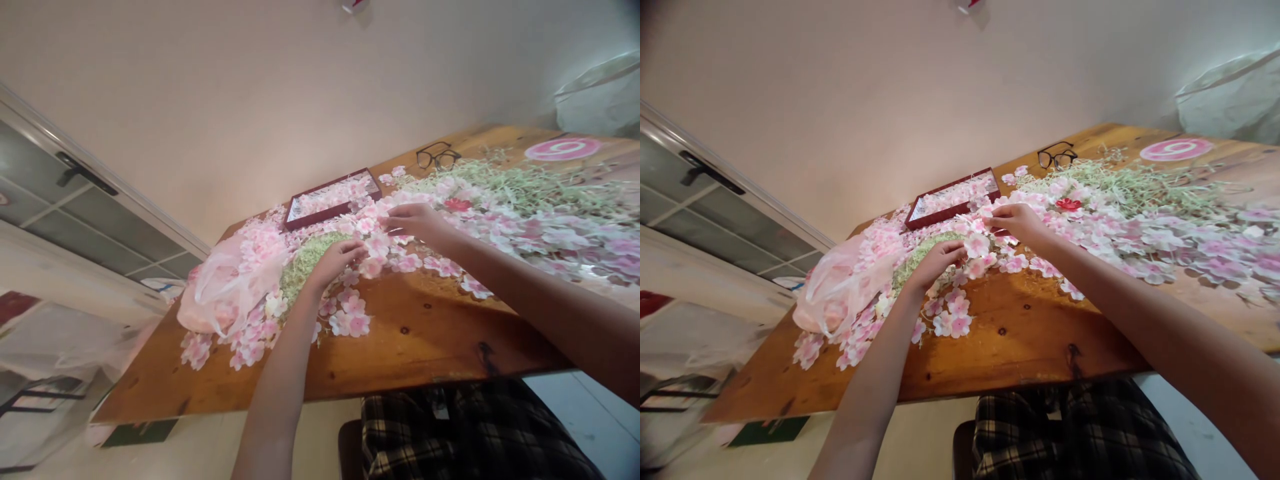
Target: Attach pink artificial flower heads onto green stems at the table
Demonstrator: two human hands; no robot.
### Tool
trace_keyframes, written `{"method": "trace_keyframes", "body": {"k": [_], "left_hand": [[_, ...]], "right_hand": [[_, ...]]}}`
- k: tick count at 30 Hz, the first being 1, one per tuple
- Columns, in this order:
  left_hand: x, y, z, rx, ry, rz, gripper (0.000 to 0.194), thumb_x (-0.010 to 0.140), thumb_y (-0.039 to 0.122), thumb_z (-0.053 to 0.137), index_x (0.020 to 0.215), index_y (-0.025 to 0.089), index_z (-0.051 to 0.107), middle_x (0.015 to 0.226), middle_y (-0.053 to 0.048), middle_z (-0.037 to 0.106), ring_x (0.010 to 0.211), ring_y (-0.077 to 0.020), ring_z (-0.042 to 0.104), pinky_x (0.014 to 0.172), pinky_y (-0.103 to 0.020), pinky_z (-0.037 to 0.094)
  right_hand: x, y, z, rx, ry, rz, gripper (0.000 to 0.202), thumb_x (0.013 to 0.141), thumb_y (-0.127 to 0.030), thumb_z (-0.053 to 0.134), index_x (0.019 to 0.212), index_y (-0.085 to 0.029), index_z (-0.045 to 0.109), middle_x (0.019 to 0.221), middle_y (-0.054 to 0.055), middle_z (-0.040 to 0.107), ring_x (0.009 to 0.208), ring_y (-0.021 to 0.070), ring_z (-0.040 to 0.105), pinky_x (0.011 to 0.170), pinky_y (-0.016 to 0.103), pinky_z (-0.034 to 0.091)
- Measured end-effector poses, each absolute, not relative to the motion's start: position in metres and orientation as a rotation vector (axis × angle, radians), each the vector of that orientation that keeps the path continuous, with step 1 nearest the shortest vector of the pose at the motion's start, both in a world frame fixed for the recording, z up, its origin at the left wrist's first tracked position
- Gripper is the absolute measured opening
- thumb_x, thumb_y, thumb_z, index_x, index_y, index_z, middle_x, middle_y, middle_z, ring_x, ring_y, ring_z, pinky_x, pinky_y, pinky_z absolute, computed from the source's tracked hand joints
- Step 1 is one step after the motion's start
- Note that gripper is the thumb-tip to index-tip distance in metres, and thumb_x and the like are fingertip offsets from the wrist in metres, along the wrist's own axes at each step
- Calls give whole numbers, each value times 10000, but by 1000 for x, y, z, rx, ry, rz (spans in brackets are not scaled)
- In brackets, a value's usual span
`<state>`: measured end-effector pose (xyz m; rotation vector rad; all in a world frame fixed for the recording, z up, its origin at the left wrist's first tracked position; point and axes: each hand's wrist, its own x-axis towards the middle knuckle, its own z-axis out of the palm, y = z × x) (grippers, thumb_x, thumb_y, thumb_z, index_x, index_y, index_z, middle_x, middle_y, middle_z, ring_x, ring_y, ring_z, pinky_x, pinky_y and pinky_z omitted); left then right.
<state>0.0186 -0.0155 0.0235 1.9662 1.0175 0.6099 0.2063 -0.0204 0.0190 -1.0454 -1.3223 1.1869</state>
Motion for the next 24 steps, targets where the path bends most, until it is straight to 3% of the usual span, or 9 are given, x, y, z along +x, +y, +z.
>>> {"method": "trace_keyframes", "body": {"k": [4,8,13,19,24], "left_hand": [[17,-10,18,1863,1132,797,251,697,410,458,647,173,525,584,16,448,522,-74,403,506,-210,330],[17,-8,17,1832,1156,826,256,702,395,451,616,161,509,543,26,414,480,-64,366,476,-208,300],[18,-11,19,1775,1129,818,295,685,440,470,700,156,550,640,-1,519,536,-69,443,523,-208,351],[20,-17,28,1619,1019,766,377,685,419,503,981,187,494,894,-74,594,680,-101,543,634,-247,429],[21,-16,26,1670,1053,766,318,687,407,503,881,160,550,906,-81,589,738,-119,548,688,-271,434]], "right_hand": [[207,-23,24,-1006,-1428,1233,214,614,-361,616,612,-160,543,688,20,529,684,121,507,636,245,410],[203,-35,38,-1076,-1673,1202,188,647,-325,592,571,-162,540,589,-14,481,563,82,450,531,220,345],[194,-46,48,-1182,-1618,1234,170,647,-259,592,540,-154,512,519,-25,427,494,65,407,473,216,302],[199,-31,29,-1041,-1347,1309,246,609,-312,622,532,-157,447,604,-5,447,623,105,486,516,213,358],[199,-30,27,-1029,-1274,1370,246,596,-297,645,530,-158,452,593,-5,444,611,103,487,530,215,385]]}}
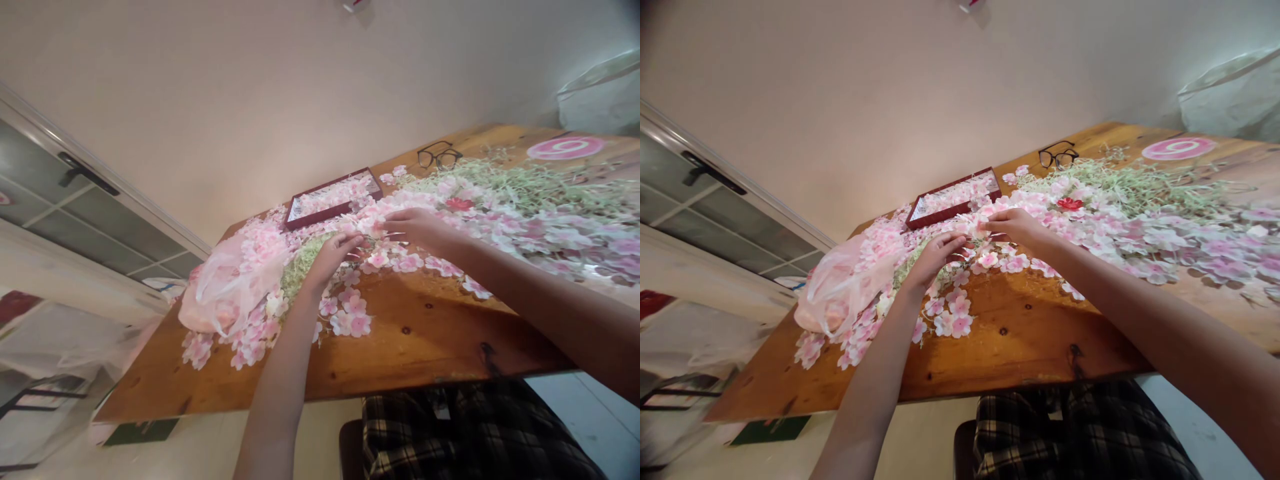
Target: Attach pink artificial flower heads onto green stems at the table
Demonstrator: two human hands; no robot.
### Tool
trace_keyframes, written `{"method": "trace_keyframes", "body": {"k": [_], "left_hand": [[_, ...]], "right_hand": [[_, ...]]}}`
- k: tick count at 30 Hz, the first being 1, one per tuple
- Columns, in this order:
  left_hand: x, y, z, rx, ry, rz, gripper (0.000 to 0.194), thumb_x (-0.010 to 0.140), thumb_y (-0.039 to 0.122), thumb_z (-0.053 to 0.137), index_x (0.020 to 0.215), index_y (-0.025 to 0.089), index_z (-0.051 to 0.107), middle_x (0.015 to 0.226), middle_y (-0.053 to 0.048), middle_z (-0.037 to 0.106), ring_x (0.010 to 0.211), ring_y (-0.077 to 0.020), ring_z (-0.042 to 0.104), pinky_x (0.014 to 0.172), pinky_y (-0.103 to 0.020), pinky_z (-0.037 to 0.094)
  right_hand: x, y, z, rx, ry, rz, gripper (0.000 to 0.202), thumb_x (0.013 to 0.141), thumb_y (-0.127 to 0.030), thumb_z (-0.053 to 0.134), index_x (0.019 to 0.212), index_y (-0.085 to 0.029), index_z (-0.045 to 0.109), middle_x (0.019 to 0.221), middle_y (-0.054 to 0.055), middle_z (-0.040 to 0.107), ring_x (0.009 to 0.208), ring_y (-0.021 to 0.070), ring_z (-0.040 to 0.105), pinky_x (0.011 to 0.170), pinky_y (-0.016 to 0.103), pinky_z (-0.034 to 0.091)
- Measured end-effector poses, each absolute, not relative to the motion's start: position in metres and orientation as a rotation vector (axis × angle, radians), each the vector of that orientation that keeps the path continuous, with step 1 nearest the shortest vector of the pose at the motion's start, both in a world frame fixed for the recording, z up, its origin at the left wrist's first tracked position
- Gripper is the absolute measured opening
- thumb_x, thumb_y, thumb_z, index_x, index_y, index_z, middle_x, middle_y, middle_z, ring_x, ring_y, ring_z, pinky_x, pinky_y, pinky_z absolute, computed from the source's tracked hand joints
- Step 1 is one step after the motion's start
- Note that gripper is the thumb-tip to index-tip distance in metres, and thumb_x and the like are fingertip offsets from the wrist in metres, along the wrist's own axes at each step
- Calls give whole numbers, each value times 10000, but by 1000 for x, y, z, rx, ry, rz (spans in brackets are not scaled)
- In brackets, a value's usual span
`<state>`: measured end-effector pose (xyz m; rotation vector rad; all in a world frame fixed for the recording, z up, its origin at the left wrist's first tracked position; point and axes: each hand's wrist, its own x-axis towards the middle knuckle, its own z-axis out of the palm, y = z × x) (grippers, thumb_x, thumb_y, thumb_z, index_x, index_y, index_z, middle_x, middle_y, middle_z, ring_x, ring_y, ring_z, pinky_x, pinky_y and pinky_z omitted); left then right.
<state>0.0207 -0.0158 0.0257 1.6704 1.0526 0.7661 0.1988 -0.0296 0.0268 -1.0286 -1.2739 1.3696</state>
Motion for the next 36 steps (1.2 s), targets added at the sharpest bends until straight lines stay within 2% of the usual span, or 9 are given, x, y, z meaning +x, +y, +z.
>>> {"method": "trace_keyframes", "body": {"k": [3,7,18,27,33,36], "left_hand": [[20,-14,23,1701,1068,786,311,674,413,514,845,157,561,871,-67,587,739,-126,548,691,-283,433],[20,-13,22,1728,1076,813,301,655,406,537,819,156,571,871,-65,582,773,-136,541,699,-282,427],[21,-14,24,1529,1023,814,285,684,414,504,772,149,563,823,-50,587,667,-84,541,663,-244,441],[19,-14,22,1517,968,673,242,588,261,625,809,166,600,937,-58,580,800,-112,555,772,-282,426],[21,-16,22,1477,960,664,231,591,266,626,801,173,599,883,-44,590,763,-105,560,757,-281,433],[23,-17,23,1483,1004,719,207,615,308,601,771,172,592,879,-47,583,775,-115,553,748,-285,439]], "right_hand": [[197,-32,29,-1036,-1243,1406,256,622,-282,636,505,-158,445,569,-6,439,581,99,486,514,219,391],[197,-28,24,-1015,-1195,1433,180,645,-252,617,541,-155,508,635,23,503,636,116,519,563,234,422],[200,-21,10,-933,-1188,1493,163,561,-266,670,577,-148,559,720,38,540,667,122,532,623,246,448],[199,-20,12,-949,-1175,1458,220,602,-274,639,507,-166,473,602,2,464,671,121,524,719,280,456],[199,-20,10,-930,-1154,1498,200,608,-225,637,497,-156,485,582,-13,438,657,114,529,688,265,452],[200,-19,10,-956,-1170,1499,175,624,-233,629,523,-155,510,635,4,484,677,119,538,647,248,448]]}}
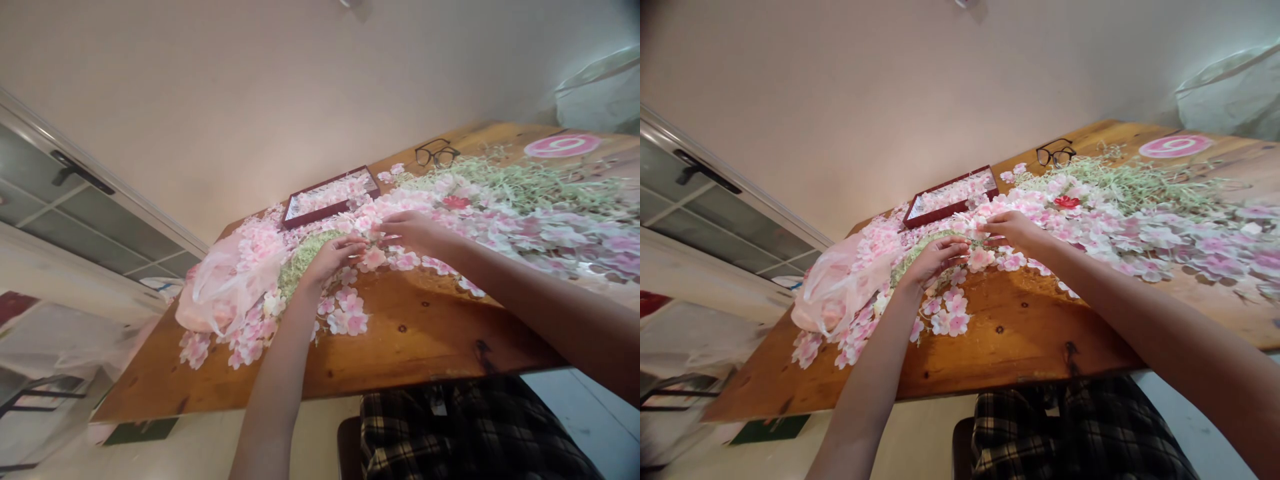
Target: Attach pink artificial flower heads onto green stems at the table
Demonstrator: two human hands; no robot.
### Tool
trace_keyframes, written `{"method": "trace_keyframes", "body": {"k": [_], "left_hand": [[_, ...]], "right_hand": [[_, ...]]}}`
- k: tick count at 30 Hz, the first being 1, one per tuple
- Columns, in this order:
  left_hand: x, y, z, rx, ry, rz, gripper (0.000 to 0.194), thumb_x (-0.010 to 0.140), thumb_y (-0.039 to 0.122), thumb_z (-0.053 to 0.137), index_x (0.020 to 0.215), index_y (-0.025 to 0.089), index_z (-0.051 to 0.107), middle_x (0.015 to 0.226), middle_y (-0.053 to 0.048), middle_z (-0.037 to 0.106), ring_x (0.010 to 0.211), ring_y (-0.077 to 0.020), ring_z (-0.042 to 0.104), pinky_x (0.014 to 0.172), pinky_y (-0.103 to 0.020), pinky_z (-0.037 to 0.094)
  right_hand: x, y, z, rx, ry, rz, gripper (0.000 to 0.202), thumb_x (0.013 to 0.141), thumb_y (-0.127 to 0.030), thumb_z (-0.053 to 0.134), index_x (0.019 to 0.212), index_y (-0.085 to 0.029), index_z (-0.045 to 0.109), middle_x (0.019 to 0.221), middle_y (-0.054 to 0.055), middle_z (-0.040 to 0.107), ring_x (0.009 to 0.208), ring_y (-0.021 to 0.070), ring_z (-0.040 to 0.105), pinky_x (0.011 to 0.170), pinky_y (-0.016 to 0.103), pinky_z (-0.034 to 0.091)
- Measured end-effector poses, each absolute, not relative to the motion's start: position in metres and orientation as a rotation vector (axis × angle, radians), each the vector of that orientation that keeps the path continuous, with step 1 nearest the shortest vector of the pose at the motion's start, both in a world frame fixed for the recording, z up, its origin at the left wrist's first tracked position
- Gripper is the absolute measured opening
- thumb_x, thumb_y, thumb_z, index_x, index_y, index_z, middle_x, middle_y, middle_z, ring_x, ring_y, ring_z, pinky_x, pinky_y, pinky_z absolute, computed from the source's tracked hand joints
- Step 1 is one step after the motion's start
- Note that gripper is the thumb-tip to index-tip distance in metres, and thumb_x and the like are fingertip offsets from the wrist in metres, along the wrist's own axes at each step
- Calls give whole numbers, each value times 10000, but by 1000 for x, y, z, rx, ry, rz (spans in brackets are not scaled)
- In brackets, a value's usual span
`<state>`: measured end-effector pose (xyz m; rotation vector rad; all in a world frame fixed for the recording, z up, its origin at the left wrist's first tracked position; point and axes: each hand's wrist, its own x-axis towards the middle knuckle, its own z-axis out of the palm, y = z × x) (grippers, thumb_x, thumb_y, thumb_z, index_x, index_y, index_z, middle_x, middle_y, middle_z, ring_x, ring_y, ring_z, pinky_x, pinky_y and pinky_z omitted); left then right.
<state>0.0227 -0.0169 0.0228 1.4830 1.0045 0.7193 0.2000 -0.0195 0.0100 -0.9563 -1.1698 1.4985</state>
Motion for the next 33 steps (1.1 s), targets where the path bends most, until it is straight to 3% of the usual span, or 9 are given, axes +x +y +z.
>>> {"method": "trace_keyframes", "body": {"k": [6,12,21,27,33], "left_hand": [[24,-15,23,1518,978,932,187,659,338,553,756,179,538,954,-25,549,878,-115,518,777,-256,405],[26,-14,18,1487,938,990,231,673,385,521,790,189,553,803,7,543,703,-72,499,646,-196,385],[24,-13,21,1789,1079,1046,251,673,389,531,794,191,628,869,-21,615,793,-131,524,717,-249,377],[25,-17,25,1979,1088,1000,246,699,377,511,825,203,630,911,-30,623,877,-153,536,771,-270,387],[25,-19,27,2065,1143,973,243,707,371,498,812,194,628,880,-36,630,830,-153,550,731,-278,404]], "right_hand": [[200,-21,11,-1039,-1165,1500,193,597,-197,647,490,-151,494,581,-11,472,578,99,527,613,254,447],[196,-23,12,-1023,-1205,1466,139,624,-211,614,543,-144,523,639,12,521,662,110,540,675,248,444],[195,-43,49,-1232,-1666,932,219,706,-240,540,518,-145,483,551,8,515,520,79,470,480,213,348],[193,-43,45,-1269,-1752,753,211,723,-268,515,556,-143,494,577,25,551,498,83,460,451,224,310],[194,-42,40,-1273,-1821,618,196,721,-279,519,578,-145,515,564,7,539,478,73,429,440,220,290]]}}
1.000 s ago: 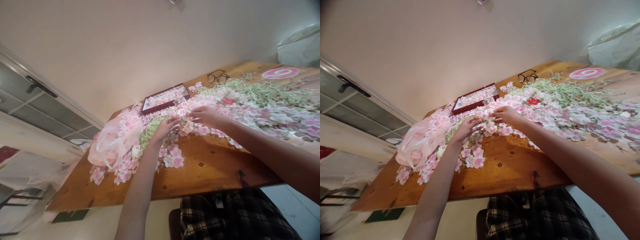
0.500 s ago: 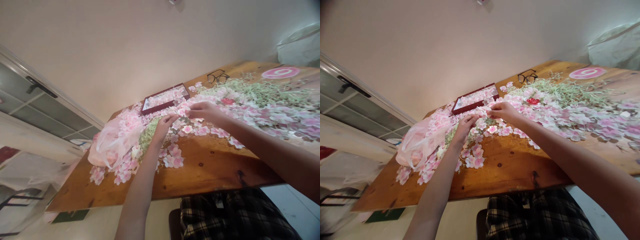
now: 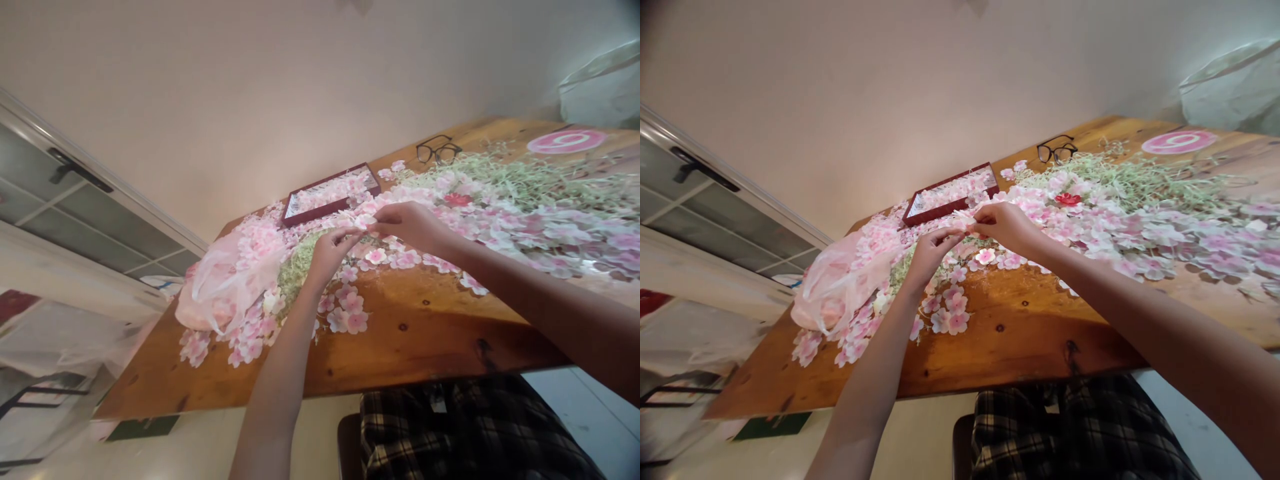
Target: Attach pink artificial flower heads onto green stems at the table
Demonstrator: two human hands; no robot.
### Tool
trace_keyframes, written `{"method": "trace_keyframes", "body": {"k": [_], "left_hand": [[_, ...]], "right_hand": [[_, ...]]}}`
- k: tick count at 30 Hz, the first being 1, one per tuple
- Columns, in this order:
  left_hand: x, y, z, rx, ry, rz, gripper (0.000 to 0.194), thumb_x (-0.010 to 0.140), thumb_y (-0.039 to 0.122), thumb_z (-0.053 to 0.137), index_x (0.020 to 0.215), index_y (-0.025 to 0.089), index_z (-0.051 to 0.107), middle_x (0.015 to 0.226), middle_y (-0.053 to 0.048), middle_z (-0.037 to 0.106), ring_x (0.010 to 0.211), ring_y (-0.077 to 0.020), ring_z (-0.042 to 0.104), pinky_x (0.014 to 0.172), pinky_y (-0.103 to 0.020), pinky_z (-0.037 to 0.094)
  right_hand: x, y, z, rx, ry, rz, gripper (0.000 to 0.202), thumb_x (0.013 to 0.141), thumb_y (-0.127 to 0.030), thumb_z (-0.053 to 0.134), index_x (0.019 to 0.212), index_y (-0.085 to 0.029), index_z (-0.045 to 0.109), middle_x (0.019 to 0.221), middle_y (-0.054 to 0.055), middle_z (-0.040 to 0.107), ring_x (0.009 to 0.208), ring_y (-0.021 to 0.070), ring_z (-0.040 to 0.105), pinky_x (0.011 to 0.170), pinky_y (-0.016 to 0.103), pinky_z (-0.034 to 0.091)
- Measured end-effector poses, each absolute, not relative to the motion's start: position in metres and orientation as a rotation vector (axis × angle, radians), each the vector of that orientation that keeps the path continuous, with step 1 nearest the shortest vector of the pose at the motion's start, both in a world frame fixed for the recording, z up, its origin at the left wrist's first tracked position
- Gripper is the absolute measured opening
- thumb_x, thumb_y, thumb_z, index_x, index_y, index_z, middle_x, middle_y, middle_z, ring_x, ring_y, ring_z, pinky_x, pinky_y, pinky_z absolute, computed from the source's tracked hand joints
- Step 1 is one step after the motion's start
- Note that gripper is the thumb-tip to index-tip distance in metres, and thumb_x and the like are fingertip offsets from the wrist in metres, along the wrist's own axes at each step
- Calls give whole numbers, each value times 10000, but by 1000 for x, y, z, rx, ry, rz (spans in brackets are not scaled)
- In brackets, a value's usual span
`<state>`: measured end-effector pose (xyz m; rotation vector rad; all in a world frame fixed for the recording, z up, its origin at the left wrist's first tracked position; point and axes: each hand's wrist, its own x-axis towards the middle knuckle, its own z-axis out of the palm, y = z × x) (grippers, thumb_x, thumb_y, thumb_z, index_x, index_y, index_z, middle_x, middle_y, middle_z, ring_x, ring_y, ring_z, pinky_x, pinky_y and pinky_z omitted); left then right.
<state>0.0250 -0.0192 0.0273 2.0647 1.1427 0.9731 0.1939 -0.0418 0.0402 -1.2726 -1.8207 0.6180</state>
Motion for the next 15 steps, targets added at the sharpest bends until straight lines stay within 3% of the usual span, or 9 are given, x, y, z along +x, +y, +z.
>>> {"method": "trace_keyframes", "body": {"k": [15], "left_hand": [[27,-25,30,2145,1182,949,218,693,378,497,714,188,602,784,-5,616,703,-119,522,629,-235,370]], "right_hand": [[194,-37,34,-1312,-1902,457,186,712,-263,513,572,-144,541,554,8,543,499,89,450,454,214,287]]}}
